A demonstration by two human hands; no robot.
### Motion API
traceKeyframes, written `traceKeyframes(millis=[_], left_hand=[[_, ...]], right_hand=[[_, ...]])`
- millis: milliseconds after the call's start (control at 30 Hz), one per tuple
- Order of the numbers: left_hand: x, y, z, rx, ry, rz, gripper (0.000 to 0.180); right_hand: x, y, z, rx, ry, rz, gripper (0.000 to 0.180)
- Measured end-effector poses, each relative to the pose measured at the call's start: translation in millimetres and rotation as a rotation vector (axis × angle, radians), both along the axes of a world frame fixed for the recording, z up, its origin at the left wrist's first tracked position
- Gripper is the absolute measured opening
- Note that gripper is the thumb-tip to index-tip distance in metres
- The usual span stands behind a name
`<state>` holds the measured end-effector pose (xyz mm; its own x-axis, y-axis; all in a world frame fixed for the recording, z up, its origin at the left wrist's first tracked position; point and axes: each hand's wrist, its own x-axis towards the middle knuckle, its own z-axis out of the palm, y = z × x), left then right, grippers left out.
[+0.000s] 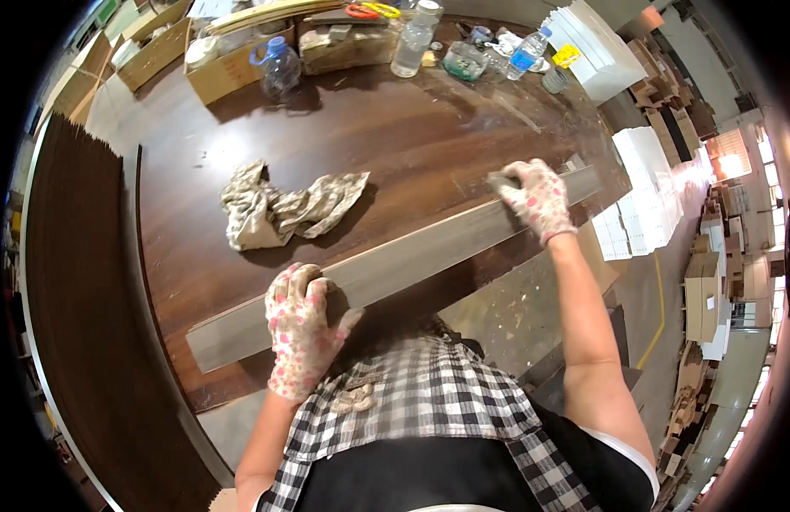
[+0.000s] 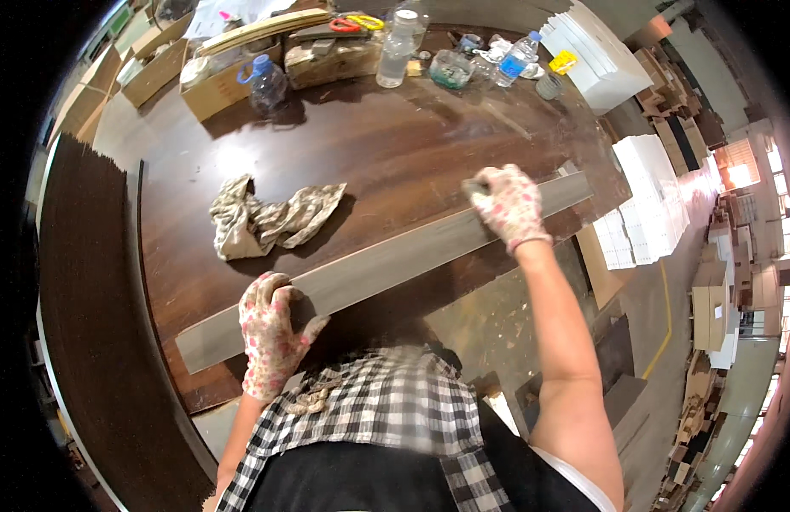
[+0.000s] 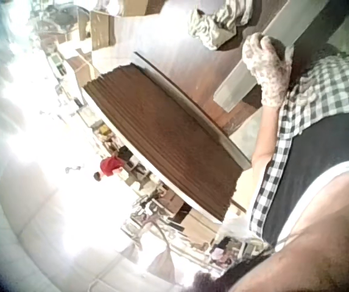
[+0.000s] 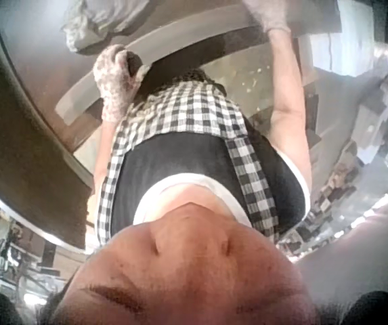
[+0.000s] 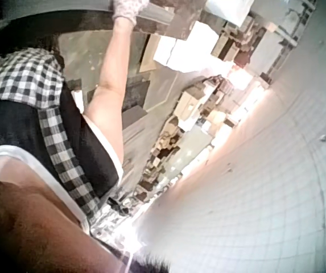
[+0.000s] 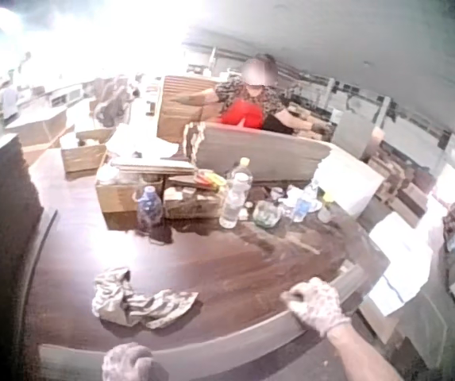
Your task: The person sands the edges and surfaces of long wooden boards by hand using a sanding block, then places the finished boards onto a stack on the left side of the table.
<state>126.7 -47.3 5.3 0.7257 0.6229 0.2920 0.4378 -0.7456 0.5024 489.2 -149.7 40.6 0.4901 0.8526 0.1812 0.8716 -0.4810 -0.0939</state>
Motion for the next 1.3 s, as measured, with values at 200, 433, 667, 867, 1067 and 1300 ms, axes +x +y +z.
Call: traceKeyframes(millis=[200, 433, 667, 867, 1067, 1300], left_hand=[[102.5, -27.3, 5.2, 0.025, -0.001, -0.120, 0.060], [127.5, -32.6, -0.7, -0.006, 0.148, -0.083, 0.059], [208.6, -55.9, 4.8, 0.028, 0.273, -0.160, 0.096], [216.2, -58.6, 1.9, 0.015, 0.376, -0.162, 0.095], [203.1, -55.2, -12.1, 0.067, 0.379, -0.114, 0.096], [207.6, -53.3, -9.4, 0.103, 0.397, -0.153, 0.089]], right_hand=[[-41.6, 13.2, 1.6, 0.100, 0.317, 0.305, 0.017], [155.6, -52.0, 9.8, -0.006, 0.015, -0.056, 0.028], [123.7, -43.8, -9.2, 0.024, 0.206, 0.400, 0.027], [314.6, -107.6, -1.5, -0.203, -0.015, -0.214, 0.028], [231.2, -78.1, 5.5, -0.139, 0.419, 0.326, 0.026], [348.2, -140.6, 4.2, -0.005, 0.288, -0.142, 0.026]])
